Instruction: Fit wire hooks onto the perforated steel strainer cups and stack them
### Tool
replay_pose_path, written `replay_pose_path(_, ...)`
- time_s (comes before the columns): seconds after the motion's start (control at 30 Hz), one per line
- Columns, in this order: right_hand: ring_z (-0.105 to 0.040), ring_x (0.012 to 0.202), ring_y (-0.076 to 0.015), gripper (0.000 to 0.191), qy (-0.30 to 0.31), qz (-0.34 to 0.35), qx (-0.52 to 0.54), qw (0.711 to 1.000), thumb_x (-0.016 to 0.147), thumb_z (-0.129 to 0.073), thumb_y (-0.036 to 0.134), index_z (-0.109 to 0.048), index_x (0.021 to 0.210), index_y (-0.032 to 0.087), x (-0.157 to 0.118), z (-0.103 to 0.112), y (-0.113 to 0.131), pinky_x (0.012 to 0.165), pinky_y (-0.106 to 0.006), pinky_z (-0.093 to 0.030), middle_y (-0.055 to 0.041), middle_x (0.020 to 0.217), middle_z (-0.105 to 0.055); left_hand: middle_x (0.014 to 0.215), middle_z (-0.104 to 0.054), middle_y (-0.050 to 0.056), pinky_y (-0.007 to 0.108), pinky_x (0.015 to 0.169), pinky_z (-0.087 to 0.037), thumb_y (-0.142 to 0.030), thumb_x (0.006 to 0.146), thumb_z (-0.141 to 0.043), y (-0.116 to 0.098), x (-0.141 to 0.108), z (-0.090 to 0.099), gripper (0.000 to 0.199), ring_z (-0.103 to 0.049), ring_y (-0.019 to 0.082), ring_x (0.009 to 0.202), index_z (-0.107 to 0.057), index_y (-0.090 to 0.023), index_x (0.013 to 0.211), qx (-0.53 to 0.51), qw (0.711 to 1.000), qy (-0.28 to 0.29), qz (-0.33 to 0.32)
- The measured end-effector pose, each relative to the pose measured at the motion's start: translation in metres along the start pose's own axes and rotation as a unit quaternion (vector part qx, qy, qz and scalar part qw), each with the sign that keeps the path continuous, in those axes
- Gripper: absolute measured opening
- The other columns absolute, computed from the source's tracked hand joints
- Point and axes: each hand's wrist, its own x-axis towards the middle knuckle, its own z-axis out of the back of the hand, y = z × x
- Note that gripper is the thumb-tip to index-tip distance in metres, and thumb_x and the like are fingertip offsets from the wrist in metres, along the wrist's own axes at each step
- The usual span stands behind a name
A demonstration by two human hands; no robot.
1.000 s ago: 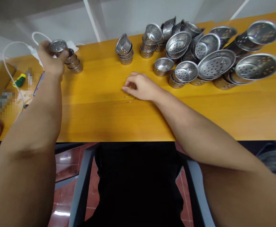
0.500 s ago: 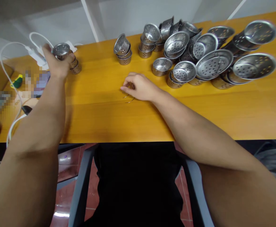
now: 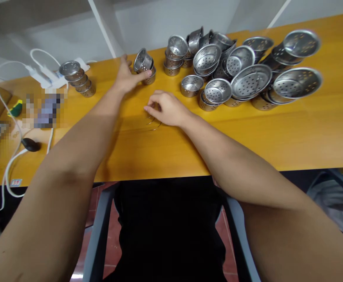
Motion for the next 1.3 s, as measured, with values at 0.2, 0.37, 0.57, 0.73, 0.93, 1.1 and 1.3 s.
replay_pose_path(0.2,-0.072,0.100,-0.0285,0.045,0.014,0.009,-0.004,1.000,0.124,-0.075,0.066,-0.079,0.103,0.026,0.001,-0.001,0.002,0.102,-0.048,-0.065,-0.0102,0.110,-0.076,0.144,-0.083,-0.012,0.025,0.117,-0.050,0.015,0.080,-0.107,-0.030,0.012,-0.037,0.099,-0.061,0.005,0.116,-0.050,-0.025,0.150,0.066,0.996,-0.064,0.001)
replay_pose_path(0.37,-0.070,0.097,-0.0285,0.046,0.006,0.009,-0.001,1.000,0.122,-0.077,0.067,-0.080,0.102,0.026,0.002,-0.001,0.003,0.104,-0.050,-0.065,-0.0108,0.109,-0.076,0.130,-0.080,-0.017,0.025,0.123,-0.049,0.027,0.066,-0.103,-0.040,0.000,-0.031,0.101,-0.060,0.006,0.118,-0.053,-0.030,0.134,0.073,0.992,-0.094,-0.045)
replay_pose_path(0.57,-0.068,0.094,-0.0276,0.045,-0.001,0.004,0.000,1.000,0.121,-0.077,0.066,-0.079,0.101,0.026,0.001,-0.003,0.001,0.099,-0.049,-0.065,-0.0105,0.108,-0.076,0.149,-0.084,-0.009,0.039,0.133,-0.053,-0.001,0.058,-0.113,-0.005,-0.007,-0.013,0.105,-0.065,0.013,0.126,-0.060,-0.032,0.144,0.073,0.987,-0.028,-0.138)
replay_pose_path(0.73,-0.067,0.092,-0.0270,0.044,-0.002,-0.003,0.004,1.000,0.122,-0.077,0.064,-0.078,0.100,0.026,0.001,-0.004,-0.001,0.099,-0.050,-0.065,-0.0106,0.108,-0.076,0.147,-0.086,-0.008,0.061,0.132,-0.057,-0.034,0.058,-0.105,-0.001,-0.009,-0.009,0.093,-0.073,0.031,0.137,-0.069,-0.051,0.142,0.068,0.979,-0.043,-0.189)
replay_pose_path(0.93,-0.073,0.101,-0.0320,0.052,-0.072,-0.014,-0.014,0.997,0.125,-0.067,0.077,-0.083,0.116,0.028,0.001,-0.003,-0.001,0.103,-0.055,-0.070,-0.0140,0.121,-0.078,0.166,-0.082,0.004,0.060,0.151,-0.053,-0.023,0.061,-0.098,-0.033,-0.036,0.013,0.106,-0.073,0.037,0.163,-0.064,-0.037,0.159,0.085,0.951,-0.045,-0.295)
replay_pose_path(1.1,-0.078,0.123,-0.0371,0.062,-0.159,0.005,-0.001,0.987,0.126,-0.067,0.078,-0.070,0.172,0.036,-0.004,0.005,0.012,0.110,-0.059,-0.074,-0.0179,0.162,-0.069,0.158,-0.087,0.001,0.059,0.135,-0.069,-0.047,0.077,-0.115,-0.052,-0.114,0.047,0.090,-0.083,0.032,0.146,-0.070,-0.042,0.155,0.081,0.949,0.054,-0.299)
replay_pose_path(1.3,-0.077,0.144,-0.0432,0.087,-0.100,0.056,0.014,0.993,0.119,-0.078,0.083,-0.057,0.189,0.037,-0.008,0.000,0.030,0.120,-0.063,-0.074,-0.0186,0.176,-0.064,0.146,-0.091,0.006,0.058,0.114,-0.077,-0.058,0.072,-0.118,-0.043,-0.186,0.072,0.089,-0.091,0.038,0.132,-0.077,-0.036,0.148,0.075,0.961,0.096,-0.246)
